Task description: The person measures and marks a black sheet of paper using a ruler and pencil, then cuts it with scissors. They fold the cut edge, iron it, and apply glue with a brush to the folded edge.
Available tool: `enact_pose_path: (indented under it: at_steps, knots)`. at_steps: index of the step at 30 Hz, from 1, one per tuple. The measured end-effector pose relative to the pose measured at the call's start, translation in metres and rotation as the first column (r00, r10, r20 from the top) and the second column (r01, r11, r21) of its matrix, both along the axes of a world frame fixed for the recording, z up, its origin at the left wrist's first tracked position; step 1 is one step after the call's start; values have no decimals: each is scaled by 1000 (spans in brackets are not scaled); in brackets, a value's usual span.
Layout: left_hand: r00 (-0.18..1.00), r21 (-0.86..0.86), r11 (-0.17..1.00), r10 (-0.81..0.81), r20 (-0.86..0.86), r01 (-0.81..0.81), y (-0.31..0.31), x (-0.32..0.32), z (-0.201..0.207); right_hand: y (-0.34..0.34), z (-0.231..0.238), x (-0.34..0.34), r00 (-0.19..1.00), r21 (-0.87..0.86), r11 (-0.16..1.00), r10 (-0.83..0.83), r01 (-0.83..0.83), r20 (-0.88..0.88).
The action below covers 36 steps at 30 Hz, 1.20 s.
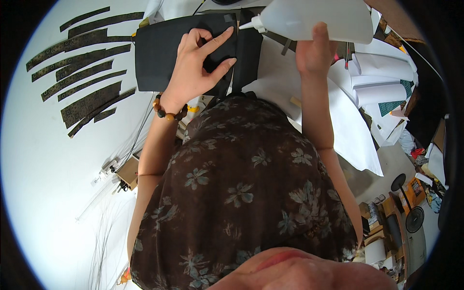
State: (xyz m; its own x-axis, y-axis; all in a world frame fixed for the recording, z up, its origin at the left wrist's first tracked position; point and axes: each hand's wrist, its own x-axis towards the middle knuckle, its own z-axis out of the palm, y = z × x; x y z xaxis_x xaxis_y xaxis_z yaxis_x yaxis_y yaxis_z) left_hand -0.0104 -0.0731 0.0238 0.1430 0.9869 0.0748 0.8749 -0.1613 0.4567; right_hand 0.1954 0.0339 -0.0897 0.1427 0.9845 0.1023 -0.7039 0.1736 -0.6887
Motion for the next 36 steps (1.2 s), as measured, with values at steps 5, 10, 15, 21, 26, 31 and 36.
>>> enact_pose_path:
  at_steps: [5,10,15,21,26,31,36]
  knots:
    - [1000,30,1000,-6,17,6,-1,2,0,11,5,-8,981,115,993,-14,-9,191]
    - [999,45,999,16,33,-18,-4,3,-2,12,12,-9,903,167,986,-84,13,422]
    - [1000,48,999,25,17,-26,-5,2,-3,8,27,-9,875,138,990,-83,19,477]
    - [1000,47,999,21,16,-21,-4,2,-3,13,20,-15,963,142,990,-40,2,267]
    - [1000,49,999,23,10,-24,-5,2,-4,14,23,-16,971,163,987,-47,9,236]
    - [999,45,998,33,-7,-32,-5,0,-6,14,19,-15,963,172,985,-66,20,262]
    - [996,52,998,35,83,-40,0,-1,-4,13,13,-14,938,182,981,-124,66,324]
